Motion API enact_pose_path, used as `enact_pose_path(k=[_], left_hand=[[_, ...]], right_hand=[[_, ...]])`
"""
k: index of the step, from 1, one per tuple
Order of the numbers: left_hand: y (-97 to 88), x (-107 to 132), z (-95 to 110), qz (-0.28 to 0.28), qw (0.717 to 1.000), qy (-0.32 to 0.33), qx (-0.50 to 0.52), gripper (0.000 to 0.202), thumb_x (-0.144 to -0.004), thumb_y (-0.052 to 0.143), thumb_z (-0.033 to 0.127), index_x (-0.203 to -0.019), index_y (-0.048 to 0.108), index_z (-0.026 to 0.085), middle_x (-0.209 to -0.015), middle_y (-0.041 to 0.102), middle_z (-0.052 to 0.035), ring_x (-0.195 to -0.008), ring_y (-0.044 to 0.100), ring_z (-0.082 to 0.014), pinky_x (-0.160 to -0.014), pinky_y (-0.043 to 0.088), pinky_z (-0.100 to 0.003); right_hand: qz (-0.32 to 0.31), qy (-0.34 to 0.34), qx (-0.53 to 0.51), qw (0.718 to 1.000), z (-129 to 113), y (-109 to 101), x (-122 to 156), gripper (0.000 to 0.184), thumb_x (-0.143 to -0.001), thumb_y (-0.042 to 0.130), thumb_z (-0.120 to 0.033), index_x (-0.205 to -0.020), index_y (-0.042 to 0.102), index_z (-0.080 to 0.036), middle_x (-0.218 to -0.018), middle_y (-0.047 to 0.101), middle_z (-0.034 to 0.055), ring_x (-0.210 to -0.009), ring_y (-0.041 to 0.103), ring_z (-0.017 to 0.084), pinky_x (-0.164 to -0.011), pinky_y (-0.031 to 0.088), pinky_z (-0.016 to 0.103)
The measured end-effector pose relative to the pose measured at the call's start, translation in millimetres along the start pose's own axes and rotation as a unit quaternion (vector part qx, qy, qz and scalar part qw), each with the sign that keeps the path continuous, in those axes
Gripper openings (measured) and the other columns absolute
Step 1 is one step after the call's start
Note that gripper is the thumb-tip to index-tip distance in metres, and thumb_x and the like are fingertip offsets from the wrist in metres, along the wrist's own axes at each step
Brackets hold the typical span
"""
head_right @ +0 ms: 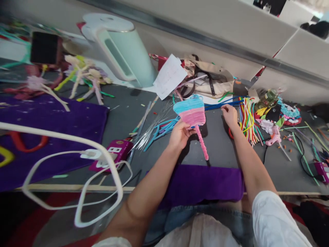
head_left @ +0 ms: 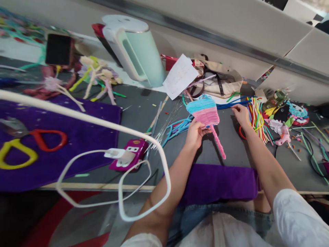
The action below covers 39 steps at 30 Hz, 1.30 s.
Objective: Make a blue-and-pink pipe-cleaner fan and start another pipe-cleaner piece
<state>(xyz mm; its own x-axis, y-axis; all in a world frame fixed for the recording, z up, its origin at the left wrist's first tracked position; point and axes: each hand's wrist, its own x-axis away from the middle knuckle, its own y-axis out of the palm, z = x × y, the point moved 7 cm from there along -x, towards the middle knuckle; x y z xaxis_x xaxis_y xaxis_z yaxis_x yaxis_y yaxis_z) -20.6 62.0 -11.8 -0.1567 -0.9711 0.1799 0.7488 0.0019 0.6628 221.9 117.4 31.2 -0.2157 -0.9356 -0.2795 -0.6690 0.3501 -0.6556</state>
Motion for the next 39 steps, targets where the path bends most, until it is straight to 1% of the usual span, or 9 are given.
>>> enact_pose_path(k=[4,14,18,22,26,30,33,37,39], left_hand=[[2.2,2,6,-0.005,1.0,0.007,0.011,0.033,-0.055,0.061,0.017,-0.088,0.057,0.016,-0.062,0.063,0.0032,-0.05,0.061,-0.0125,-0.052,0.055,-0.025],[7.2,7,9,-0.026,0.996,-0.022,0.078,0.038,-0.059,0.062,0.015,-0.096,0.06,0.018,-0.075,0.065,0.0033,-0.063,0.062,-0.0111,-0.067,0.058,-0.029],[5.9,6,8,-0.022,0.995,-0.032,0.097,0.038,-0.058,0.063,0.014,-0.096,0.06,0.019,-0.07,0.062,0.0043,-0.063,0.061,-0.0117,-0.064,0.058,-0.028],[6.3,6,6,-0.024,0.994,-0.039,0.098,0.038,-0.058,0.065,0.014,-0.095,0.06,0.019,-0.075,0.066,0.0031,-0.059,0.059,-0.0101,-0.06,0.056,-0.027],[9.6,5,5,-0.038,0.994,-0.044,0.091,0.041,-0.056,0.067,0.012,-0.096,0.06,0.019,-0.073,0.065,0.0041,-0.058,0.058,-0.0094,-0.064,0.057,-0.029],[14.6,6,4,-0.056,0.994,-0.047,0.084,0.044,-0.057,0.068,0.011,-0.099,0.06,0.02,-0.069,0.064,0.0053,-0.054,0.055,-0.0082,-0.067,0.059,-0.033],[20.2,8,2,-0.079,0.993,-0.054,0.075,0.042,-0.058,0.07,0.011,-0.098,0.06,0.019,-0.068,0.064,0.0051,-0.056,0.058,-0.0095,-0.067,0.061,-0.036],[28.9,14,0,-0.112,0.99,-0.059,0.055,0.047,-0.058,0.074,0.013,-0.103,0.061,0.02,-0.082,0.07,0.0009,-0.07,0.067,-0.0152,-0.066,0.06,-0.032],[32.3,17,1,-0.123,0.99,-0.055,0.046,0.05,-0.058,0.077,0.013,-0.105,0.061,0.02,-0.089,0.072,-0.0001,-0.071,0.068,-0.0145,-0.065,0.059,-0.029]], right_hand=[[-0.028,-0.032,0.188,0.981,2,17,-37,0.031,-0.084,0.051,-0.019,-0.107,0.072,-0.019,-0.108,0.07,0.0094,-0.098,0.062,0.023,-0.088,0.048,0.034],[-0.098,-0.097,0.372,0.918,5,42,-66,0.029,-0.091,0.045,-0.016,-0.105,0.07,-0.018,-0.115,0.064,0.0139,-0.101,0.059,0.023,-0.081,0.046,0.03],[-0.03,-0.114,0.357,0.927,-3,24,-72,0.027,-0.093,0.043,-0.018,-0.103,0.067,-0.016,-0.108,0.067,0.0141,-0.096,0.062,0.023,-0.081,0.047,0.031],[0.116,-0.164,0.265,0.943,-29,-20,-74,0.026,-0.095,0.04,-0.021,-0.105,0.063,-0.014,-0.098,0.069,0.0121,-0.093,0.064,0.022,-0.082,0.05,0.034],[0.252,-0.289,0.15,0.911,-88,-78,-44,0.03,-0.1,0.035,-0.032,-0.108,0.061,-0.018,-0.098,0.067,0.0075,-0.092,0.066,0.02,-0.083,0.054,0.039],[0.277,-0.397,0.108,0.868,-145,-112,20,0.021,-0.099,0.044,-0.028,-0.108,0.062,-0.023,-0.105,0.068,0.0051,-0.103,0.067,0.02,-0.087,0.057,0.042],[0.224,-0.435,0.133,0.862,-157,-99,71,0.02,-0.097,0.048,-0.023,-0.108,0.064,-0.026,-0.112,0.07,0.0052,-0.108,0.067,0.019,-0.093,0.056,0.037],[0.083,-0.446,0.158,0.877,-135,-48,118,0.025,-0.094,0.05,-0.017,-0.11,0.068,-0.027,-0.124,0.067,0.0068,-0.112,0.066,0.019,-0.09,0.057,0.031],[0.057,-0.445,0.15,0.881,-123,-29,130,0.03,-0.093,0.049,-0.012,-0.111,0.068,-0.026,-0.124,0.067,0.0081,-0.114,0.065,0.02,-0.094,0.056,0.032]])
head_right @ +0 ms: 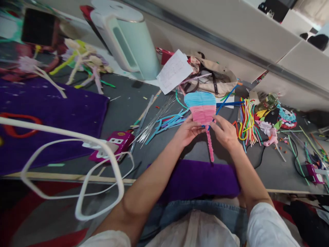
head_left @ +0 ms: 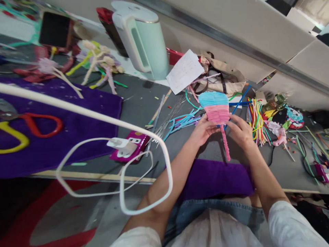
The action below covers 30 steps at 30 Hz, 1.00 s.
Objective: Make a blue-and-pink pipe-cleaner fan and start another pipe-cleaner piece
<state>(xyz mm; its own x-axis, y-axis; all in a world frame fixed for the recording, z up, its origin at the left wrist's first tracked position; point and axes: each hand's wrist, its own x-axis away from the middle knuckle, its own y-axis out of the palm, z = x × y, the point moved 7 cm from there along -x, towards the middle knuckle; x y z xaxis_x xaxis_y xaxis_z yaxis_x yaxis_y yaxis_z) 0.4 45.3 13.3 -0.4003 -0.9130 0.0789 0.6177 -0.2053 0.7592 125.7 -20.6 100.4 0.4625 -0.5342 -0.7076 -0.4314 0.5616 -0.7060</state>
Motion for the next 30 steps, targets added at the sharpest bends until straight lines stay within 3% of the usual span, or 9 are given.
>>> enact_pose_path(k=[4,12,30], left_hand=[[4.0,3,-1,-0.015,1.0,0.011,-0.02,0.056,-0.056,0.083,0.012,-0.107,0.061,0.021,-0.091,0.072,0.0006,-0.071,0.067,-0.0124,-0.067,0.058,-0.026],[1.2,0,-6,-0.011,0.999,0.02,-0.029,0.063,-0.052,0.087,0.011,-0.108,0.06,0.021,-0.095,0.073,-0.0008,-0.076,0.069,-0.0152,-0.073,0.059,-0.031],[3.1,2,-11,0.006,0.999,0.029,-0.038,0.067,-0.052,0.089,0.015,-0.11,0.057,0.022,-0.091,0.073,-0.0004,-0.075,0.07,-0.0161,-0.067,0.057,-0.026]], right_hand=[[0.009,0.057,-0.032,0.998,1,12,9,0.032,-0.094,0.045,-0.011,-0.111,0.069,-0.025,-0.121,0.067,0.0102,-0.114,0.063,0.021,-0.093,0.056,0.035],[0.015,0.15,-0.037,0.988,9,15,9,0.027,-0.093,0.05,-0.018,-0.11,0.069,-0.029,-0.109,0.066,0.0089,-0.1,0.062,0.024,-0.085,0.055,0.041],[0.029,0.128,-0.009,0.991,2,7,9,0.03,-0.091,0.049,-0.01,-0.107,0.067,-0.028,-0.103,0.063,0.0093,-0.097,0.059,0.024,-0.081,0.052,0.04]])
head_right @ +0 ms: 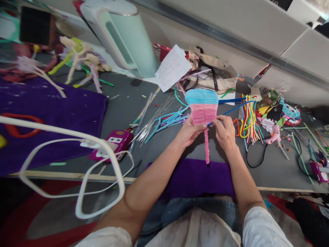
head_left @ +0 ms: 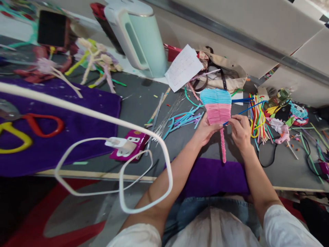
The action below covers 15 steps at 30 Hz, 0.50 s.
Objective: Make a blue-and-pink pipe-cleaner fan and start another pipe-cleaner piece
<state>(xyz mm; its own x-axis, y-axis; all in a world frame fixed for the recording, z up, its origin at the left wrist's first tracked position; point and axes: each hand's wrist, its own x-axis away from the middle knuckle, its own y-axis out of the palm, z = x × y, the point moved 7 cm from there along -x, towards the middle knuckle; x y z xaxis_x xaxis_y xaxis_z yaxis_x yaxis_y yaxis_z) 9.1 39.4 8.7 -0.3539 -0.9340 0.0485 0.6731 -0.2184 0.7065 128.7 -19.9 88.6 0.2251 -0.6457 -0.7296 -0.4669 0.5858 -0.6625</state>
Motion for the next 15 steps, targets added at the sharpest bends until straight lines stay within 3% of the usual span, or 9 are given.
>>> enact_pose_path(k=[10,15], left_hand=[[-1.4,3,4,0.079,0.994,0.059,0.049,0.073,-0.048,0.087,0.01,-0.112,0.055,0.024,-0.082,0.071,0.0036,-0.071,0.068,-0.0141,-0.07,0.055,-0.027],[-3.1,2,3,0.099,0.991,0.074,0.052,0.058,-0.049,0.085,0.009,-0.099,0.059,0.02,-0.079,0.071,0.0025,-0.07,0.068,-0.0139,-0.073,0.055,-0.028]], right_hand=[[0.0,0.032,0.0,0.999,-2,9,5,0.028,-0.093,0.05,-0.017,-0.111,0.068,-0.029,-0.104,0.062,0.0103,-0.098,0.059,0.025,-0.085,0.054,0.042],[0.007,0.049,-0.034,0.998,-4,11,5,0.026,-0.093,0.05,-0.018,-0.11,0.068,-0.027,-0.107,0.063,0.0109,-0.102,0.061,0.024,-0.088,0.054,0.043]])
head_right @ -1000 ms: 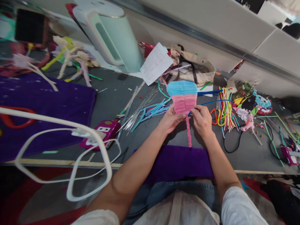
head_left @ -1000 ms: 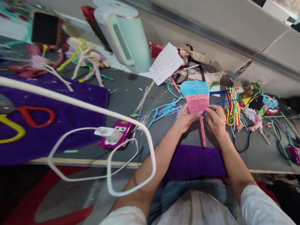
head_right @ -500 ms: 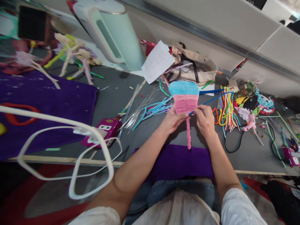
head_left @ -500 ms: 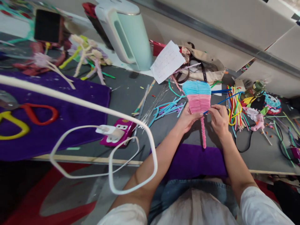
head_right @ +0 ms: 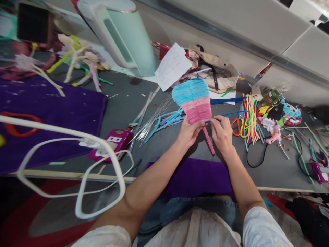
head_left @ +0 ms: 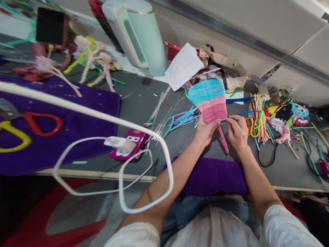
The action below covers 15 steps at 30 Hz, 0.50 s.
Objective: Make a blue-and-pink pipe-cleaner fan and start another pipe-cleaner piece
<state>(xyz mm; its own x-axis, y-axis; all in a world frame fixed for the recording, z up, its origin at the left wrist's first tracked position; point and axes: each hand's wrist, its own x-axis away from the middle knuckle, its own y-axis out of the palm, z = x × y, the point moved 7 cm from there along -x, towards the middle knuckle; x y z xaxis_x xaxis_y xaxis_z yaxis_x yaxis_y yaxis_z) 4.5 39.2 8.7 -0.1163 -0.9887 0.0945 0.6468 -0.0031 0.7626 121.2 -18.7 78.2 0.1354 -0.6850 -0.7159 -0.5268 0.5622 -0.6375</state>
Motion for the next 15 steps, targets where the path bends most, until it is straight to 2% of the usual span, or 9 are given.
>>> enact_pose_path(k=[2,4,6,8,11,13,15], left_hand=[[-1.9,-1,0,0.008,1.0,0.004,0.0,0.051,-0.05,0.084,0.009,-0.094,0.06,0.019,-0.079,0.071,0.002,-0.07,0.068,-0.0138,-0.074,0.055,-0.028],[-4.3,-2,1,0.018,1.0,0.006,0.001,0.049,-0.05,0.083,0.01,-0.092,0.06,0.019,-0.08,0.071,0.002,-0.071,0.068,-0.0136,-0.075,0.055,-0.029],[-5.7,-2,1,0.025,1.0,0.005,0.0,0.049,-0.05,0.083,0.01,-0.091,0.06,0.019,-0.079,0.071,0.0022,-0.07,0.067,-0.0136,-0.076,0.055,-0.03],[-5.4,-2,2,0.026,1.0,0.004,-0.002,0.049,-0.049,0.084,0.011,-0.091,0.06,0.019,-0.077,0.07,0.0022,-0.07,0.067,-0.014,-0.076,0.055,-0.031],[-3.3,0,2,0.029,0.999,0.008,-0.014,0.048,-0.049,0.084,0.012,-0.09,0.059,0.019,-0.077,0.07,0.0023,-0.069,0.067,-0.0144,-0.074,0.055,-0.031],[-1.9,2,2,0.032,0.999,0.012,-0.029,0.048,-0.048,0.084,0.012,-0.089,0.06,0.019,-0.076,0.07,0.0025,-0.068,0.067,-0.0146,-0.072,0.054,-0.03],[-0.2,3,2,0.03,0.999,0.015,-0.041,0.047,-0.049,0.085,0.012,-0.089,0.061,0.019,-0.076,0.07,0.0021,-0.067,0.067,-0.0148,-0.071,0.054,-0.029]], right_hand=[[0.015,0.017,-0.025,0.999,0,-2,-1,0.026,-0.094,0.049,-0.019,-0.112,0.066,-0.027,-0.113,0.062,0.0117,-0.107,0.061,0.024,-0.09,0.055,0.044],[0.057,0.06,-0.055,0.995,6,-7,0,0.021,-0.093,0.052,-0.023,-0.109,0.066,-0.025,-0.114,0.062,0.0122,-0.109,0.061,0.024,-0.087,0.056,0.043],[0.104,0.123,-0.089,0.983,16,-13,2,0.013,-0.092,0.056,-0.03,-0.098,0.066,-0.024,-0.104,0.064,0.0103,-0.1,0.062,0.023,-0.081,0.056,0.039],[0.101,0.195,-0.151,0.964,29,-10,4,0.016,-0.091,0.059,-0.037,-0.086,0.064,-0.023,-0.085,0.064,0.0049,-0.082,0.063,0.019,-0.072,0.055,0.034],[0.031,0.31,-0.286,0.906,45,10,10,0.031,-0.088,0.06,-0.049,-0.076,0.062,-0.021,-0.069,0.063,-0.0003,-0.06,0.059,0.013,-0.057,0.05,0.026],[0.024,0.368,-0.354,0.86,51,20,15,0.035,-0.084,0.063,-0.053,-0.073,0.061,-0.02,-0.069,0.065,-0.0006,-0.057,0.058,0.011,-0.052,0.047,0.023],[0.04,0.4,-0.392,0.827,54,24,18,0.034,-0.078,0.07,-0.051,-0.072,0.061,-0.019,-0.069,0.066,-0.0012,-0.056,0.059,0.01,-0.051,0.047,0.021]])
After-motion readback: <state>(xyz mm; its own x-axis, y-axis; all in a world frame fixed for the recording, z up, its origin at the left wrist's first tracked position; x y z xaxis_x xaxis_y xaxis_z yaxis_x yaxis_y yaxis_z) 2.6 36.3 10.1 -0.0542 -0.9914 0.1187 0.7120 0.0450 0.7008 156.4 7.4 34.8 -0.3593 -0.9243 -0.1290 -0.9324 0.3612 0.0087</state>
